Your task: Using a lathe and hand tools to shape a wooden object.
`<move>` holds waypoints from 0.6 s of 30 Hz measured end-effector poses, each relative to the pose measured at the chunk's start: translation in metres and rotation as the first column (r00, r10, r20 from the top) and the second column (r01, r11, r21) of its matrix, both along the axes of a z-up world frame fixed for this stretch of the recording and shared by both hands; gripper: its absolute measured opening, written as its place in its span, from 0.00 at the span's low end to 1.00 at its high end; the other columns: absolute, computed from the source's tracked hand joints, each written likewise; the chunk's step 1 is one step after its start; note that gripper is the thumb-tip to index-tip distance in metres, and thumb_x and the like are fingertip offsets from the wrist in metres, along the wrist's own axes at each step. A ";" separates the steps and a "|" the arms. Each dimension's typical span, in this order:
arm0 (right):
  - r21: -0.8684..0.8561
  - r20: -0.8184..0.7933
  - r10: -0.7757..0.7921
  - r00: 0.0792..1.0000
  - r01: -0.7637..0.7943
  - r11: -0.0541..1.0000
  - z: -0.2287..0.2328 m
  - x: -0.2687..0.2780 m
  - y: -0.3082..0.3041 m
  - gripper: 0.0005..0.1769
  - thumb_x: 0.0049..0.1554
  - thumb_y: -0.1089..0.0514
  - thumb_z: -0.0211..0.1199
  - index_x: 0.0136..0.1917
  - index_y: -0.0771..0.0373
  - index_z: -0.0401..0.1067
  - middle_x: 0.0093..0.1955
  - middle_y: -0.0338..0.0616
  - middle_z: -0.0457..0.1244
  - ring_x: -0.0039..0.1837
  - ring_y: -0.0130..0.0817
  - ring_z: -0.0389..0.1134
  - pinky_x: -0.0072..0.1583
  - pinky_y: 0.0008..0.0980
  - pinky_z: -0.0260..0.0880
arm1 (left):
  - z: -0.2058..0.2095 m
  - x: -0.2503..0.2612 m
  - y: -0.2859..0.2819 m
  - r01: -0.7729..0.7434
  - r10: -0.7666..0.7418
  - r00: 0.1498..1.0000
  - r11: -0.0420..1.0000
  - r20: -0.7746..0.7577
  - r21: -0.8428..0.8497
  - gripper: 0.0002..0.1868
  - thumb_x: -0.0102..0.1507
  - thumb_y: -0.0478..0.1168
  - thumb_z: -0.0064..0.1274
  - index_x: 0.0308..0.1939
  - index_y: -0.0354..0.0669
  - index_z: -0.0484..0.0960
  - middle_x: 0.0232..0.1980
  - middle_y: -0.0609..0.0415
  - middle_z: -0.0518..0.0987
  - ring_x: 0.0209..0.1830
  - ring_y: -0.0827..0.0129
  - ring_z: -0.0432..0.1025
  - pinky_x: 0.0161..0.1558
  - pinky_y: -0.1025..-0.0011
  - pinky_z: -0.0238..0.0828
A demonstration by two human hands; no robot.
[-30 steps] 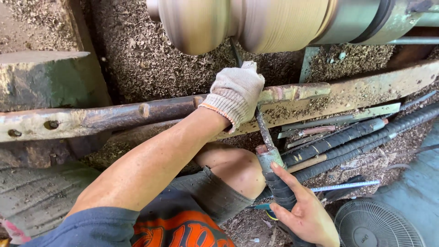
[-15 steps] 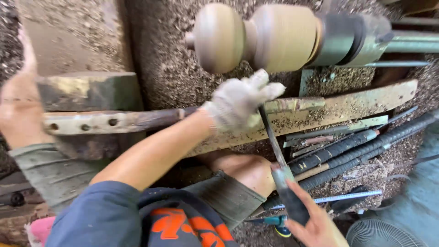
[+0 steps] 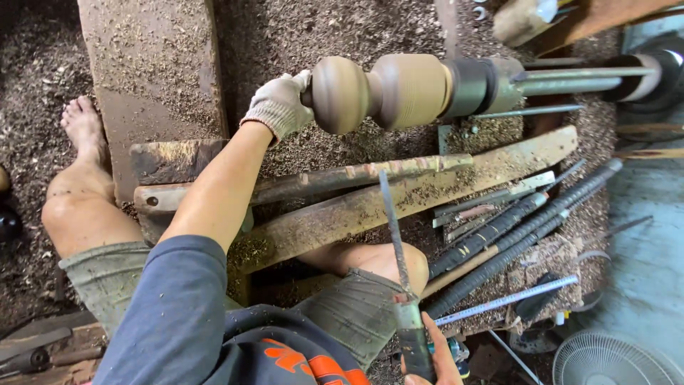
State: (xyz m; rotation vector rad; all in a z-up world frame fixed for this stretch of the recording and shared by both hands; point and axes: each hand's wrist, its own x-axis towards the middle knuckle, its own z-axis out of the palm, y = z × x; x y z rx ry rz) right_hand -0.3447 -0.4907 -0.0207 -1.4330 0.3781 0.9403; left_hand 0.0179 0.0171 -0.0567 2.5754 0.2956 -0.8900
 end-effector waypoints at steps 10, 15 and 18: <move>-0.136 -0.042 -0.015 0.999 0.009 0.991 0.065 0.076 0.075 0.62 0.44 0.65 0.70 0.84 0.45 0.40 0.42 0.47 0.64 0.35 0.33 0.68 0.38 0.34 0.73 | 0.033 -0.019 -0.006 -0.074 0.076 0.996 0.996 0.036 -0.051 0.56 0.57 0.61 0.63 0.80 0.51 0.48 0.78 0.46 0.59 0.67 0.54 0.68 0.61 0.61 0.73; -0.136 -0.053 -0.024 0.998 0.017 0.991 0.069 0.090 0.086 0.60 0.47 0.67 0.67 0.85 0.44 0.41 0.41 0.46 0.63 0.35 0.31 0.65 0.36 0.32 0.69 | 0.028 0.006 -0.017 0.084 -0.090 0.958 0.996 0.271 0.035 0.61 0.54 0.67 0.66 0.79 0.45 0.49 0.77 0.45 0.58 0.74 0.53 0.59 0.70 0.58 0.58; -0.093 -0.031 -0.012 0.999 0.009 0.996 0.056 0.082 0.081 0.60 0.47 0.67 0.67 0.85 0.46 0.41 0.42 0.46 0.64 0.35 0.31 0.66 0.37 0.32 0.70 | 0.027 0.027 -0.026 0.131 -0.141 0.958 0.990 0.250 0.055 0.63 0.51 0.69 0.66 0.78 0.48 0.47 0.78 0.47 0.54 0.76 0.54 0.54 0.70 0.57 0.53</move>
